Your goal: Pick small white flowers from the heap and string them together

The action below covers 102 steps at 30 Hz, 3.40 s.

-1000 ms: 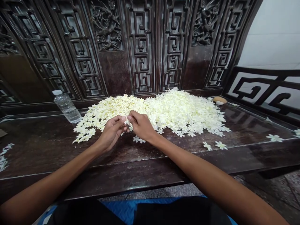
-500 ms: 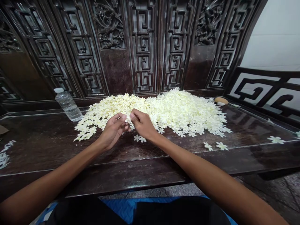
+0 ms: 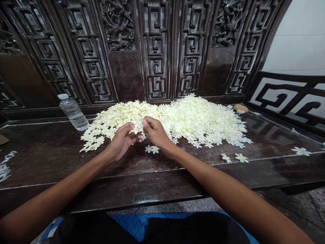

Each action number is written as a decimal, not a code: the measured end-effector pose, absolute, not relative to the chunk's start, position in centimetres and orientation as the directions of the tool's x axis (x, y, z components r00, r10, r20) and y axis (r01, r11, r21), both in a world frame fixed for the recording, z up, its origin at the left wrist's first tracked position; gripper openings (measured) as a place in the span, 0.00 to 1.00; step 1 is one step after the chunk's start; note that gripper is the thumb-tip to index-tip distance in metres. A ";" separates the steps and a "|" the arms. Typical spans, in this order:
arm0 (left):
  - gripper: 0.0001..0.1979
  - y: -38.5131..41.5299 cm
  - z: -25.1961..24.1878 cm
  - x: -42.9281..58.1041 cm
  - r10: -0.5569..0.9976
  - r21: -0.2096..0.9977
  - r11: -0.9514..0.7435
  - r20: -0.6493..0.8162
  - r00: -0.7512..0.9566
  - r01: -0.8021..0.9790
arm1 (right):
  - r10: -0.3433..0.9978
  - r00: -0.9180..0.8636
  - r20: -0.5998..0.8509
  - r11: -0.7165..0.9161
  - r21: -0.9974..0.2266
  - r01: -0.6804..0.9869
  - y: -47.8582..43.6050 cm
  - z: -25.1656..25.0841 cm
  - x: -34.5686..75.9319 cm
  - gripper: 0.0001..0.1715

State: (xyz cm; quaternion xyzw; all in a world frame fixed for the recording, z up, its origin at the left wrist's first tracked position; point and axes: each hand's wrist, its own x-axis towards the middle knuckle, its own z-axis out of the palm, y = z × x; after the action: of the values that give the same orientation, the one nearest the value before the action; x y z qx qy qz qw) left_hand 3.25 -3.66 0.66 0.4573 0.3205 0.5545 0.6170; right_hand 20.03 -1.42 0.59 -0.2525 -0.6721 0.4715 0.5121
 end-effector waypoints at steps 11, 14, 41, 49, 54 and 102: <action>0.06 -3.1 1.6 2.5 0.959 0.890 0.179 -0.063 0.278 -0.418 | 0.832 -0.430 0.351 0.293 -0.936 -0.196 -0.8 0.5 20.4 0.27; 0.11 -3.6 1.8 2.7 0.943 0.931 0.133 -0.013 0.333 -0.341 | 0.827 -0.461 0.321 0.269 -0.947 -0.177 -0.7 0.3 20.4 0.27; 0.20 -2.9 0.3 2.4 0.962 0.929 -0.014 0.113 0.247 -0.371 | 0.860 -0.396 0.321 0.373 -0.926 0.059 -0.4 0.2 20.5 0.26; 0.19 -3.1 0.7 2.6 0.973 0.928 0.014 0.073 0.219 -0.373 | 0.854 -0.380 0.356 0.421 -0.901 0.104 -1.0 0.6 20.3 0.26; 0.19 -3.1 0.3 2.9 0.968 0.907 0.057 0.052 0.245 -0.417 | 0.843 -0.364 0.397 0.472 -0.869 0.146 -1.6 0.4 19.8 0.28; 0.22 -2.4 -0.9 2.6 0.965 0.966 -0.064 0.124 0.231 -0.252 | 0.873 -0.314 0.373 0.409 -0.911 0.055 -0.4 0.3 20.3 0.22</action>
State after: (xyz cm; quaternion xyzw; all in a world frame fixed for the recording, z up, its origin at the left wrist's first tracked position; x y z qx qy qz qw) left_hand 2.63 -2.42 -0.85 0.5163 0.3451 0.5151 0.5908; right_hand 20.26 -0.39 0.30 -0.3366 -0.6892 0.4268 0.4792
